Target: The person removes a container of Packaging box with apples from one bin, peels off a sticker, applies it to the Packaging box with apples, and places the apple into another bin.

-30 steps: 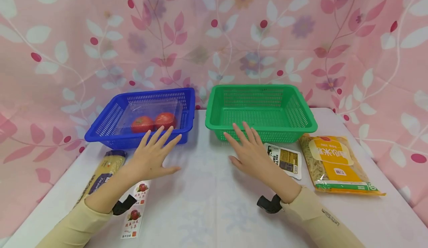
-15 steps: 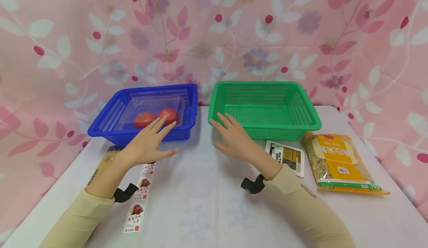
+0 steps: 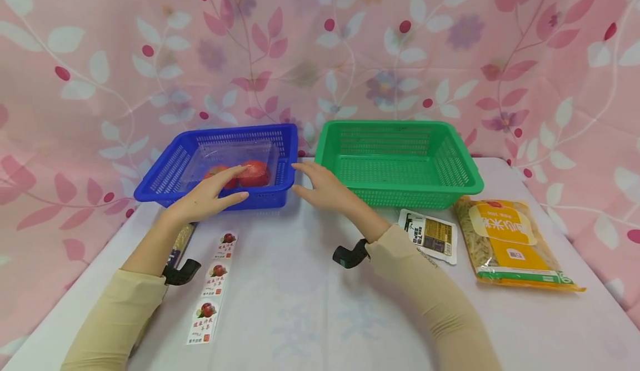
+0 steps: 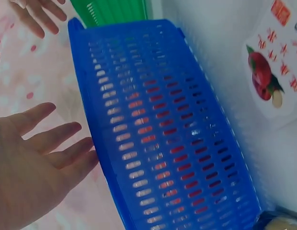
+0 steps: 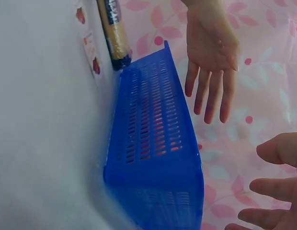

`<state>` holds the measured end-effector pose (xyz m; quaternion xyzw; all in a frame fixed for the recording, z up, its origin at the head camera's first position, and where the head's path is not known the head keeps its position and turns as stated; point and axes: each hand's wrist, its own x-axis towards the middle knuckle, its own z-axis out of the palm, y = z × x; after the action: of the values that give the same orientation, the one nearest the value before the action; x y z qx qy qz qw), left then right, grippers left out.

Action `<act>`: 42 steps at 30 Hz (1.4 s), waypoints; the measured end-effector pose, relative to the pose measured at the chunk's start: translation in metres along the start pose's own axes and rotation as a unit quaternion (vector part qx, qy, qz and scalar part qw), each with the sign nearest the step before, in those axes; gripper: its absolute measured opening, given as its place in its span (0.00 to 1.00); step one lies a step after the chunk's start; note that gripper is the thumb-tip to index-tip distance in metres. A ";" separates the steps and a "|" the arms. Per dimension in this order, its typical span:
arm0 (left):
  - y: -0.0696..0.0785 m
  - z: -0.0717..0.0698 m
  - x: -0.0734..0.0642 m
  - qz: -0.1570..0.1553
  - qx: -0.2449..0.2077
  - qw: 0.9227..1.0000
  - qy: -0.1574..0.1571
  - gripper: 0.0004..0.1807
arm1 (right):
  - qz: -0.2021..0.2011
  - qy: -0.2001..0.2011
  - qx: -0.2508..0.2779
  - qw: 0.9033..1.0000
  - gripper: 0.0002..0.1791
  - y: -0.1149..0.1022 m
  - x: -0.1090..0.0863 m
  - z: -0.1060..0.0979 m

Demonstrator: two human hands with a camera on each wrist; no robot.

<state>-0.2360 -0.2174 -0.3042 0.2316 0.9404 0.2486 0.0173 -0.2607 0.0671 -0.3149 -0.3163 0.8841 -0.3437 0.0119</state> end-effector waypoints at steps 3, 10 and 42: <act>-0.007 -0.008 0.000 -0.022 -0.029 0.999 0.008 0.41 | -0.001 0.011 0.044 0.999 0.28 -0.004 0.011 0.001; -0.029 -0.029 -0.002 -0.071 -0.016 0.997 0.034 0.38 | 0.079 -0.007 0.153 0.985 0.27 -0.019 0.037 0.005; -0.094 -0.040 0.010 -0.209 -0.078 0.971 0.086 0.40 | 0.222 -0.010 0.208 0.953 0.40 -0.031 0.123 0.057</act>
<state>-0.2912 -0.3037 -0.3128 0.0055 0.9434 0.3315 0.0057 -0.3283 -0.0538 -0.3149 -0.1062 0.8408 -0.5055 0.1621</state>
